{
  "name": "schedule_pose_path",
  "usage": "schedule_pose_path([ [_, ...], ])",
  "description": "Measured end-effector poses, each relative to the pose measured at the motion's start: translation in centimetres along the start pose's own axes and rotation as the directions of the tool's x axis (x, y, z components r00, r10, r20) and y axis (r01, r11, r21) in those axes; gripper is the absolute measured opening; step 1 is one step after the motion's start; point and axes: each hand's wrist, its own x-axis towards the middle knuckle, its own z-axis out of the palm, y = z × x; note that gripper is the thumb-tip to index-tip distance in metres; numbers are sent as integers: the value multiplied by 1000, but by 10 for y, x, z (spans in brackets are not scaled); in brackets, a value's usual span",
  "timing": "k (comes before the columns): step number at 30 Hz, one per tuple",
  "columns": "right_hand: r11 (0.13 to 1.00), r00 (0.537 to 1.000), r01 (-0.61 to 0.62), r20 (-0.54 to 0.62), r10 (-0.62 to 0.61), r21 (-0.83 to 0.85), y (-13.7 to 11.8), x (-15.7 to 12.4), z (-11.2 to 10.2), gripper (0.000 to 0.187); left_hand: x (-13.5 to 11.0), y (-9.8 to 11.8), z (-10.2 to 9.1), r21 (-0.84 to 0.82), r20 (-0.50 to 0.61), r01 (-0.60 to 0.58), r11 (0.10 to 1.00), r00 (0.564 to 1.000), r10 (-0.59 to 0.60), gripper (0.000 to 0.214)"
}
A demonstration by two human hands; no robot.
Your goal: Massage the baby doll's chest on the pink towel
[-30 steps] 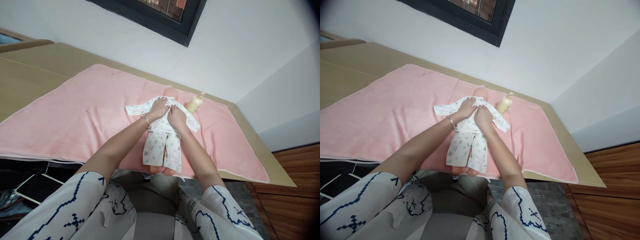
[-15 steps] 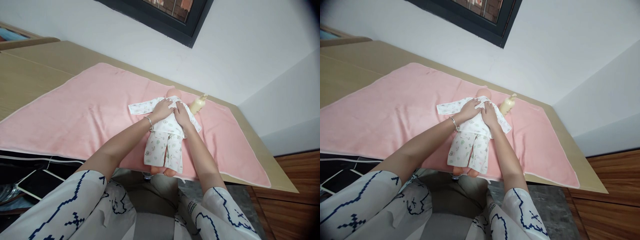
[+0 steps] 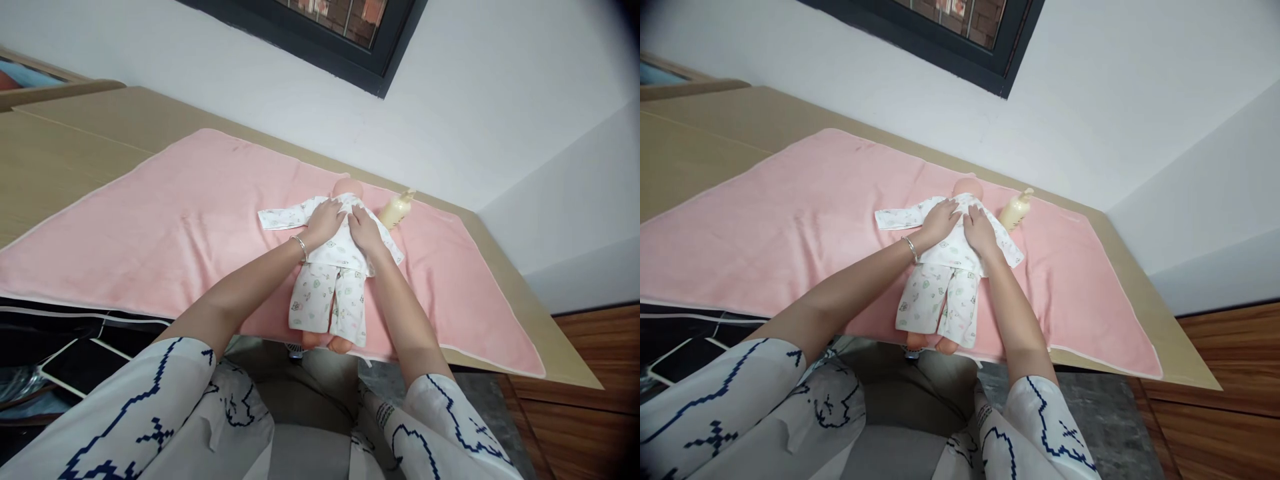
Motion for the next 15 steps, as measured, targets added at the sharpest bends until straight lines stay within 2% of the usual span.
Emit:
schedule_pose_path([
  [3, 999, 998, 40, 39, -41, 19, 16, 10, 3, 61, -6, 8, -1, -12, -48, -27, 1000, 999, 26, 34],
  [6, 1000, 999, 2, 37, -2, -3, 19, 13, 5, 66, -9, 10, -1, -33, -58, 1, 999, 998, -3, 35],
  [10, 998, 1000, -30, -4, 30, -54, 3, 3, 5, 61, -4, 1, -2, -56, -1, 51, 997, 999, -51, 40],
  [15, 981, 994, -100, -68, 90, -164, -27, -15, -3, 42, 5, -12, -3, -63, 75, 71, 996, 995, -66, 52],
])
